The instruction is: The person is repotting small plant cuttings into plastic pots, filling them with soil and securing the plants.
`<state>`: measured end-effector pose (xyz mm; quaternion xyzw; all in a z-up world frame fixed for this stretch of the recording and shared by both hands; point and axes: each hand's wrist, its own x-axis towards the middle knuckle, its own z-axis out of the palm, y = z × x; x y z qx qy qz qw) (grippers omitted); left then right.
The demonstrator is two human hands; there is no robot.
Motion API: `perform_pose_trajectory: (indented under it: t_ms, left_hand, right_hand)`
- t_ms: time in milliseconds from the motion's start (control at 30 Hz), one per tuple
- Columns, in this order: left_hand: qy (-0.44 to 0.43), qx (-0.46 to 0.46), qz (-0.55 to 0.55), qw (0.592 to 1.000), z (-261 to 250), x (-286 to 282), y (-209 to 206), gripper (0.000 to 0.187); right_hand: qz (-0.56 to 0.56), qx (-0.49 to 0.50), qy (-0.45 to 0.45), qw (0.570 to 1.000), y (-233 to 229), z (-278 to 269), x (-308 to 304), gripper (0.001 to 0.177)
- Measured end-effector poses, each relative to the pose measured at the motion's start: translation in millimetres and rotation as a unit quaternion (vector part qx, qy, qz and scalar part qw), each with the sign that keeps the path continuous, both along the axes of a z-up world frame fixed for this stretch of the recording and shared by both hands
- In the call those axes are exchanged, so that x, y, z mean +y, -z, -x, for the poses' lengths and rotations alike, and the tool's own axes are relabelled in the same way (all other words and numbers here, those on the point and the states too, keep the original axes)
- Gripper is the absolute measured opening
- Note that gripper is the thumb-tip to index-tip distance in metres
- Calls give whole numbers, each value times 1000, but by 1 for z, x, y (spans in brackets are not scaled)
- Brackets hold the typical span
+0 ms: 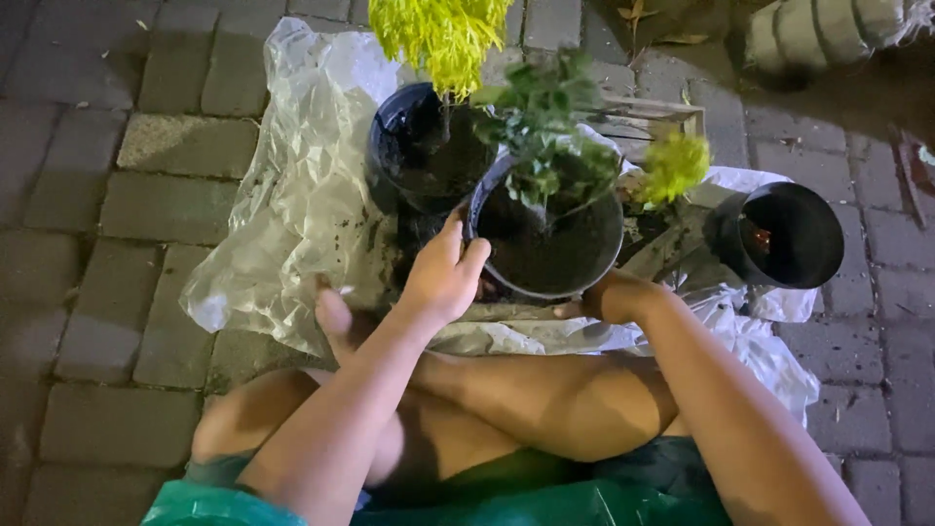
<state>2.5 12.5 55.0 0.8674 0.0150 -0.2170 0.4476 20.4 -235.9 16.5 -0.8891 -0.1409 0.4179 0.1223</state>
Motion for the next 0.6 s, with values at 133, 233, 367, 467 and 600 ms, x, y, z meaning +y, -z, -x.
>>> perform_pose_trajectory:
  t_ms: [133,233,367,467,600]
  left_hand:
    - [-31,-16,82,996,4,3,-23,75]
    - [-31,-27,76,996,6,4,-26,76]
    - [-49,-40,84,994,7,7,-32,76]
    - [-45,-54,92,993,6,10,-25,73]
    - [-42,-56,81,994,3,9,-12,71]
  right_hand:
    - [-11,-51,-11,999,22,-2,-12,62]
    - [-17,-83,-49,995,33,5,-11,51]
    - [-59,-85,41,994,63,9,-37,45]
    - [-28,-74,55,995,-20,11,2,39]
    - [5,-109,-37,993,-17,6,-21,37]
